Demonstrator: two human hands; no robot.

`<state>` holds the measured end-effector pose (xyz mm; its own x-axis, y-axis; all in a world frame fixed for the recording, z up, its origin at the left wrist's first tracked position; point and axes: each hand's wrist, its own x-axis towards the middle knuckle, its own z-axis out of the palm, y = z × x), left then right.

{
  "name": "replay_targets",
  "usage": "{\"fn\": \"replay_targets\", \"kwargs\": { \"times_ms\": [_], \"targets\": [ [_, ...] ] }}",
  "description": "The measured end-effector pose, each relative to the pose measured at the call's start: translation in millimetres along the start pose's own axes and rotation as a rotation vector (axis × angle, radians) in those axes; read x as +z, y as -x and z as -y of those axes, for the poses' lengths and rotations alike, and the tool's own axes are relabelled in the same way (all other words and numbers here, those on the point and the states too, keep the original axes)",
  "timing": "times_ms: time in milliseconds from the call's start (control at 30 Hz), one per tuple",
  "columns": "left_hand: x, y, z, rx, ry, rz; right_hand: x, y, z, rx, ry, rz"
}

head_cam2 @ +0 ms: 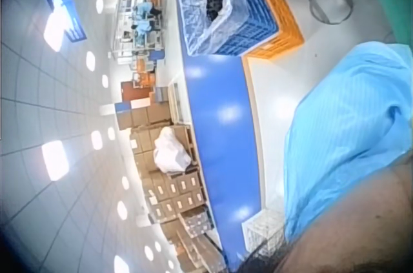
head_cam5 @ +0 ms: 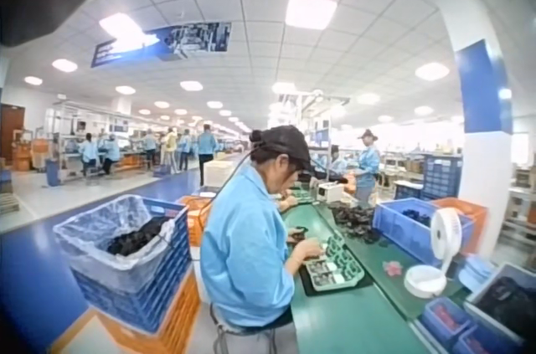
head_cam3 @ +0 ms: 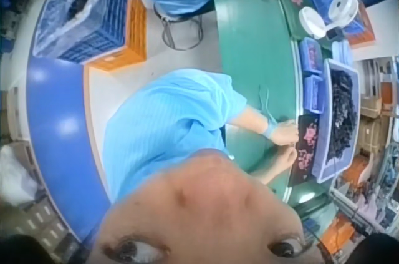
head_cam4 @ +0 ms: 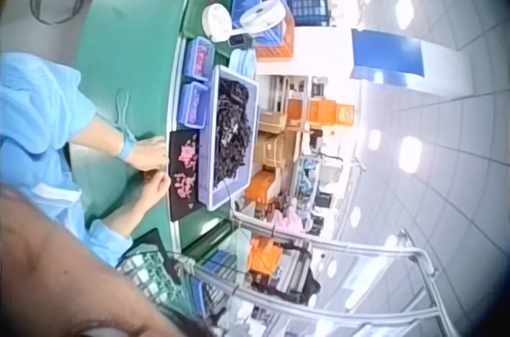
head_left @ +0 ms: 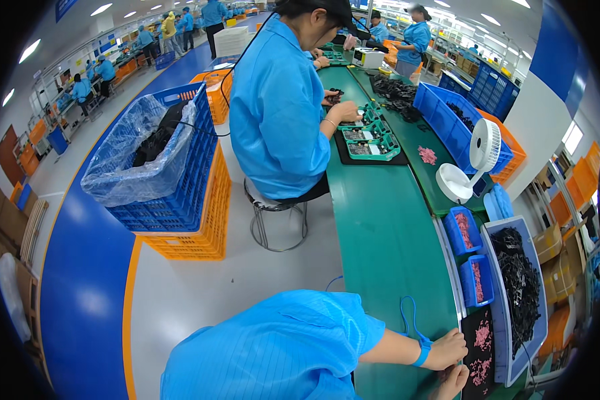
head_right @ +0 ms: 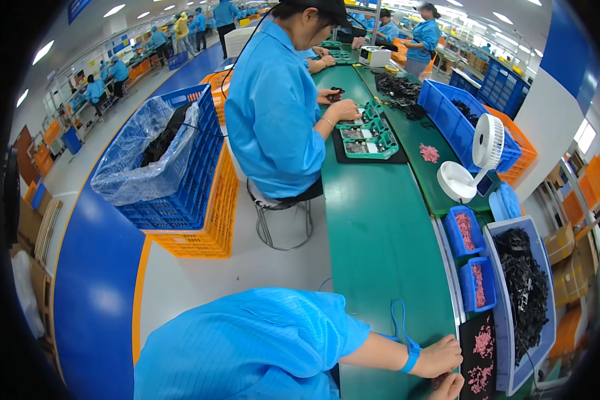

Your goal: The person attaches small components onto circuit boards on fixture trays by hand and passes the trays along the assembly line.

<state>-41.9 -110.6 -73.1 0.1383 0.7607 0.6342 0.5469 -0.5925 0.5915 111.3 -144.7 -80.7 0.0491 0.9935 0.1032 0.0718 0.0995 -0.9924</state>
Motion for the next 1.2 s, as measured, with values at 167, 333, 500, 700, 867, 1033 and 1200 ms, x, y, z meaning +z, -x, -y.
{"fn": "replay_targets", "kwargs": {
  "times_ms": [167, 333, 500, 700, 867, 1033, 1200],
  "targets": [
    [-3, 1, 0, 0.024, -0.003, 0.036, -1, 0, 0, -0.042, 0.003, -0.058],
    [2, 1, 3, 0.025, -0.023, 0.048, -12, -7, -15, -0.078, 0.055, -0.090],
    [0, 1, 3, 0.023, -0.034, 0.046, -11, -8, -16, -0.059, 0.086, -0.106],
    [2, 1, 6, 0.020, 0.026, 0.070, 1, -2, 0, -0.042, 0.023, -0.097],
    [-2, 2, 0, -0.138, 0.271, 0.188, 19, 10, 33, 0.072, -0.102, -0.137],
    [-5, 3, -6, -0.115, 0.326, 0.229, 10, 9, 19, 0.085, -0.179, -0.142],
    [-1, 6, 0, -0.101, 0.361, 0.265, 13, 7, 13, 0.084, -0.167, -0.149]
  ]
}}
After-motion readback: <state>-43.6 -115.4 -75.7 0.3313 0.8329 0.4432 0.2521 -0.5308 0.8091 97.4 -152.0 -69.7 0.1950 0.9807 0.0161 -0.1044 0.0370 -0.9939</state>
